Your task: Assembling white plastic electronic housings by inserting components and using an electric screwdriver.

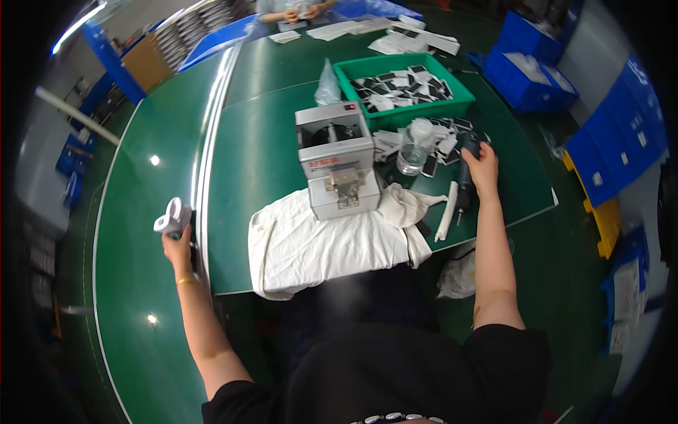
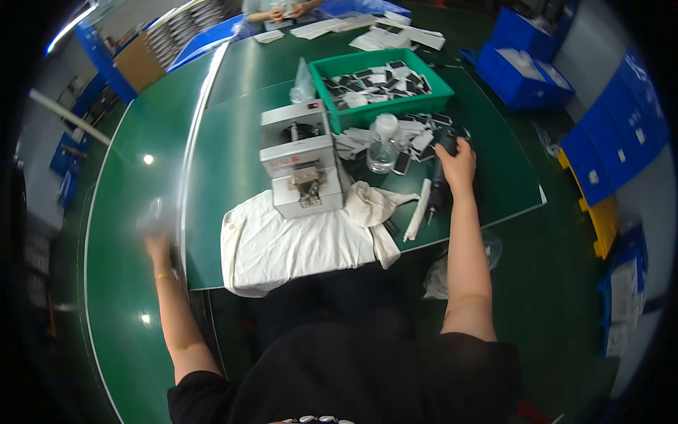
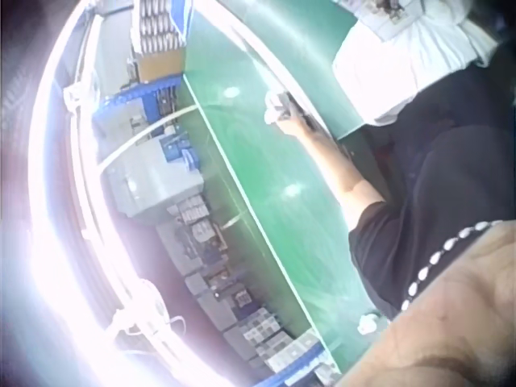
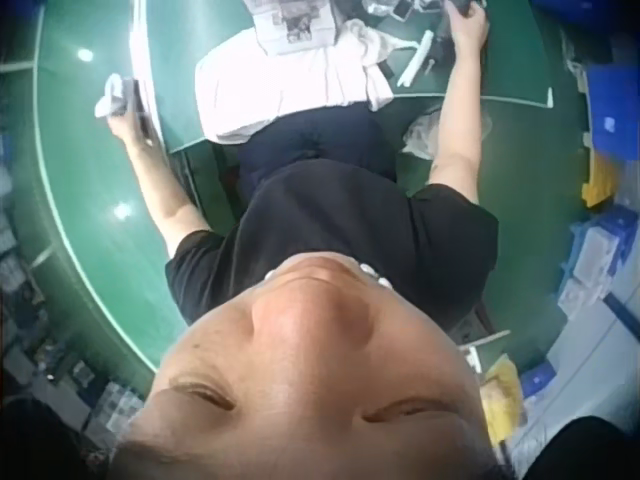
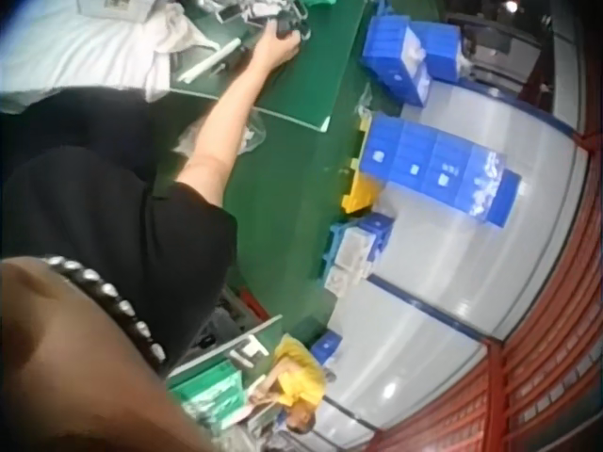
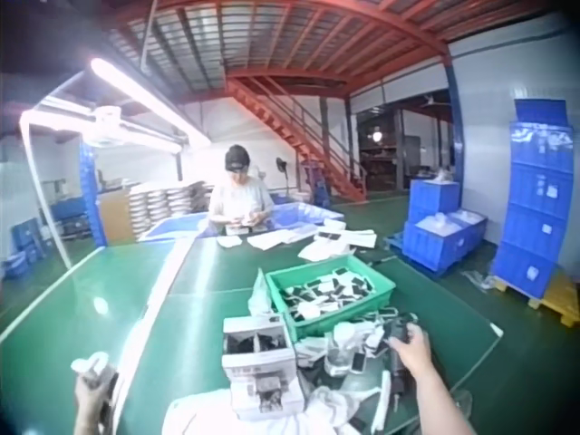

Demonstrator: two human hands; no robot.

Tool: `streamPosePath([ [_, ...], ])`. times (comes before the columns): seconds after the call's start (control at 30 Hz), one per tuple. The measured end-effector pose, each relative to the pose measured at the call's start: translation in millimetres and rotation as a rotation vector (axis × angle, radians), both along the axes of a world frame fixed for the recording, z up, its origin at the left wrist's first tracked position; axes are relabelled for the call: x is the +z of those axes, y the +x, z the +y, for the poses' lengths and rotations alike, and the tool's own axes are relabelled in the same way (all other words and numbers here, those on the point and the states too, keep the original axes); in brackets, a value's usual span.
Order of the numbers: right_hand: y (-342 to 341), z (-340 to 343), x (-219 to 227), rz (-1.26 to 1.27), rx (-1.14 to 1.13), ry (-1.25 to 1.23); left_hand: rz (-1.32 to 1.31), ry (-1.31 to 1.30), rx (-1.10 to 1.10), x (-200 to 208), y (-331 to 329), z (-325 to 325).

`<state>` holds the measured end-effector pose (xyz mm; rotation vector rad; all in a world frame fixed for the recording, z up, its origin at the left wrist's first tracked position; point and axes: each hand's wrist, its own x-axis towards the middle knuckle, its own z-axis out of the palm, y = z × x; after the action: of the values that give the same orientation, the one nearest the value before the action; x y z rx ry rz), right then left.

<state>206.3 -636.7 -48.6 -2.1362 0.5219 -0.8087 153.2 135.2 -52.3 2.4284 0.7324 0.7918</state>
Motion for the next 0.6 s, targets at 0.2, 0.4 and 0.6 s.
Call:
streamPosePath([
  [0.2, 38.8, 1.6, 59.9, 0.010, 0.051, -0.127, -0.144, 0.541, 0.137, 47.7, -5.9, -35.4],
  [0.4, 81.2, 52.7, 77.2, 0.182, 0.438, -0.081, -0.215, 0.136, -0.457, 90.0, 30.4, -164.1],
  [0.6, 64.5, 68.2, 93.1, 0.363, 0.516, -0.332, -0.051, -0.187, -0.717, 74.5, 40.9, -248.8],
])
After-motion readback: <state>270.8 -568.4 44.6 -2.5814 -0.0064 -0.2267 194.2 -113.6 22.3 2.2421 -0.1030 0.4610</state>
